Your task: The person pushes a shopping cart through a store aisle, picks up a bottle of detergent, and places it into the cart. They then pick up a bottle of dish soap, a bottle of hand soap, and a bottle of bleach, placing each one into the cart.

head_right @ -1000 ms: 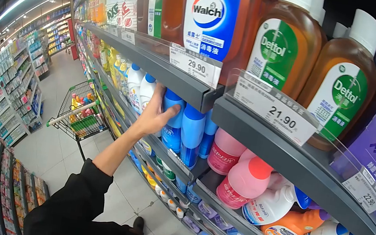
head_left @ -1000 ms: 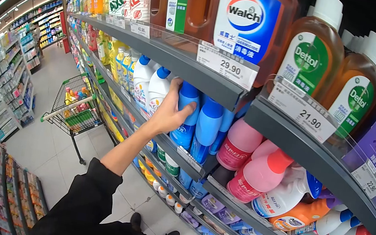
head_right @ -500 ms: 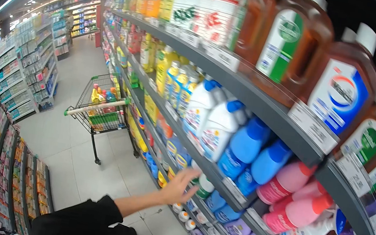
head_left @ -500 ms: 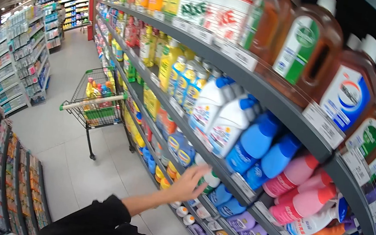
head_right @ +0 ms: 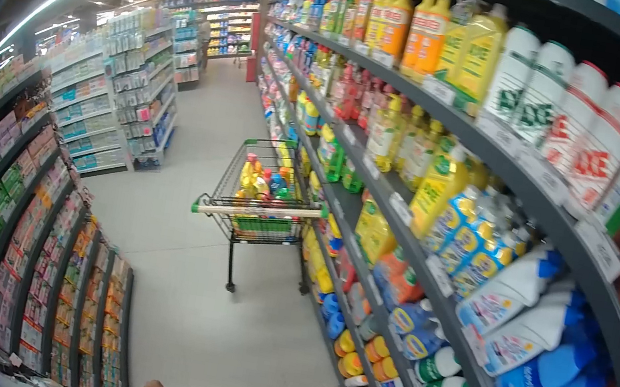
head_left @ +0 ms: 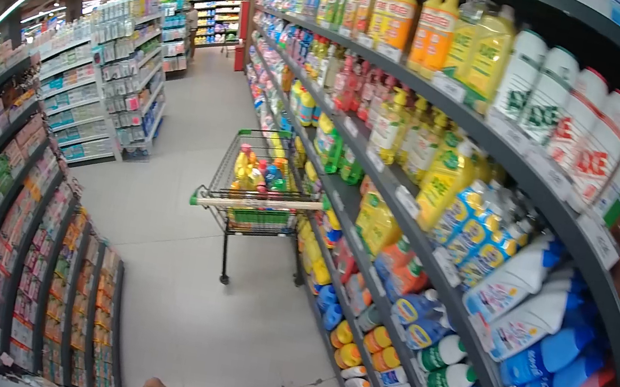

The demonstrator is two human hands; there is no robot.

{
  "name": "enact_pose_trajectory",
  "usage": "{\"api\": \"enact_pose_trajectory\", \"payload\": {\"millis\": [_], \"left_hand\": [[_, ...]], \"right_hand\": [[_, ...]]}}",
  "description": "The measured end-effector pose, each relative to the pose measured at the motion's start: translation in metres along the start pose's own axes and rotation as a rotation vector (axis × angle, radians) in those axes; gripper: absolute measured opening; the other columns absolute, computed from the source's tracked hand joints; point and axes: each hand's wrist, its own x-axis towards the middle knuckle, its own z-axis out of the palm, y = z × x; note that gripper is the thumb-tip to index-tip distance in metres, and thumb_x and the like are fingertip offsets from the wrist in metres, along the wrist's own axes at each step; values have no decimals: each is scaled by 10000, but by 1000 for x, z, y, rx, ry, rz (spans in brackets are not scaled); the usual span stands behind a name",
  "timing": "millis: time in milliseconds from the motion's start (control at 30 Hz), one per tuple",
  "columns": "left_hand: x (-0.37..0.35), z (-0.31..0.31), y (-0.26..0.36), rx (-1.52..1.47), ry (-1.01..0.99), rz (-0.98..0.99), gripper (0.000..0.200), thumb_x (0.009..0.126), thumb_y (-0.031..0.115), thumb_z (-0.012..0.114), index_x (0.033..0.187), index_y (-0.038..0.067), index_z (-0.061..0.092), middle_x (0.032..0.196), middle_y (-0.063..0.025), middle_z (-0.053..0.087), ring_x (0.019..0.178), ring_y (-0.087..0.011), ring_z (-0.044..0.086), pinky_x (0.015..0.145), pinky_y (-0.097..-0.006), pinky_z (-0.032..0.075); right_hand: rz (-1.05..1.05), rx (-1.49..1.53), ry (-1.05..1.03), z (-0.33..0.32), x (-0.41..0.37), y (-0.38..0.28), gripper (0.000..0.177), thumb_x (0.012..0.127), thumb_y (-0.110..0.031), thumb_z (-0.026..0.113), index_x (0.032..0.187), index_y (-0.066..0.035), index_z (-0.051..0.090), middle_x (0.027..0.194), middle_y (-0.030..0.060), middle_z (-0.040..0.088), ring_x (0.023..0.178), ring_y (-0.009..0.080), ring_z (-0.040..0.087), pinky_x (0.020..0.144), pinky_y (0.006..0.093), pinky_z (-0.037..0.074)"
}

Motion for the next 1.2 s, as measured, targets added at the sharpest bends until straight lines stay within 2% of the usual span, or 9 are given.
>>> {"api": "enact_pose_trajectory", "payload": {"millis": [133, 200, 233, 267, 300, 367, 600, 967, 1200], "left_hand": [[13, -15, -40, -507, 201, -453, 237, 720, 133, 668, 879, -37, 713, 1014, -208, 706, 968, -370, 679, 764, -401, 551], [33, -9, -27, 123, 1, -56, 263, 730, 171, 727, 879, -45, 707, 970, -168, 719, 930, -335, 694, 734, -393, 556], [44, 4, -2, -473, 28, -336, 266, 747, 236, 754, 858, -3, 719, 934, -152, 725, 888, -289, 705, 739, -381, 557], [54, 11, 12, -60, -17, 81, 296, 779, 283, 722, 926, 27, 716, 896, -143, 728, 848, -259, 711, 775, -380, 557], [53, 20, 33, -431, 111, 207, 270, 776, 258, 588, 960, 89, 690, 852, -160, 687, 838, -308, 663, 694, -396, 518], [49, 28, 83, -545, 320, 148, 206, 804, 202, 537, 783, 90, 709, 743, -178, 682, 716, -273, 656, 684, -401, 519], [113, -91, 107, -764, 220, 284, 342, 824, 283, 650, 1057, 36, 687, 923, -156, 721, 900, -281, 701, 829, -388, 546], [150, -434, 230, -557, 1336, 412, 602, 765, -21, 586, 1344, -43, 425, 1275, -267, 487, 1179, -432, 474, 1015, -462, 395], [185, -475, 285, -565, 1097, 589, 651, 689, -56, 570, 1327, 31, 472, 1349, -280, 447, 1228, -463, 442, 1042, -481, 372]], "right_hand": [[-299, -250, -48, 8, 12, -86, 566, 840, -535, 570, 933, 10, 691, 876, 211, 700, 828, 352, 678, 671, 446, 503], [-231, 1, -185, 18, 15, -127, 380, 861, -363, 623, 926, 8, 673, 717, 96, 663, 643, 263, 613, 545, 423, 461], [-236, -10, -191, 0, -26, -170, 380, 861, -363, 623, 926, 8, 673, 717, 96, 663, 643, 263, 613, 545, 423, 461], [-251, -17, -166, -4, -41, -202, 361, 853, -343, 626, 941, 4, 673, 739, 106, 666, 668, 272, 618, 570, 431, 464], [-266, -20, -141, -4, -51, -233, 346, 844, -324, 630, 957, 0, 672, 760, 116, 669, 693, 281, 623, 594, 439, 467], [-292, -20, -96, 7, -60, -287, 322, 827, -286, 636, 988, -9, 671, 803, 137, 675, 743, 299, 632, 643, 455, 473], [-407, -61, 51, 42, -17, -443, 349, 767, -152, 660, 1097, -39, 667, 955, 207, 696, 918, 362, 665, 814, 510, 492], [-1390, 443, 335, -2, -100, -765, 444, 694, 6, 672, 1131, 35, 603, 983, 245, 646, 974, 468, 602, 873, 466, 473], [-1473, 393, 343, 11, -146, -836, 397, 677, 26, 659, 1070, 19, 598, 974, 194, 568, 952, 414, 560, 877, 447, 459]]}}
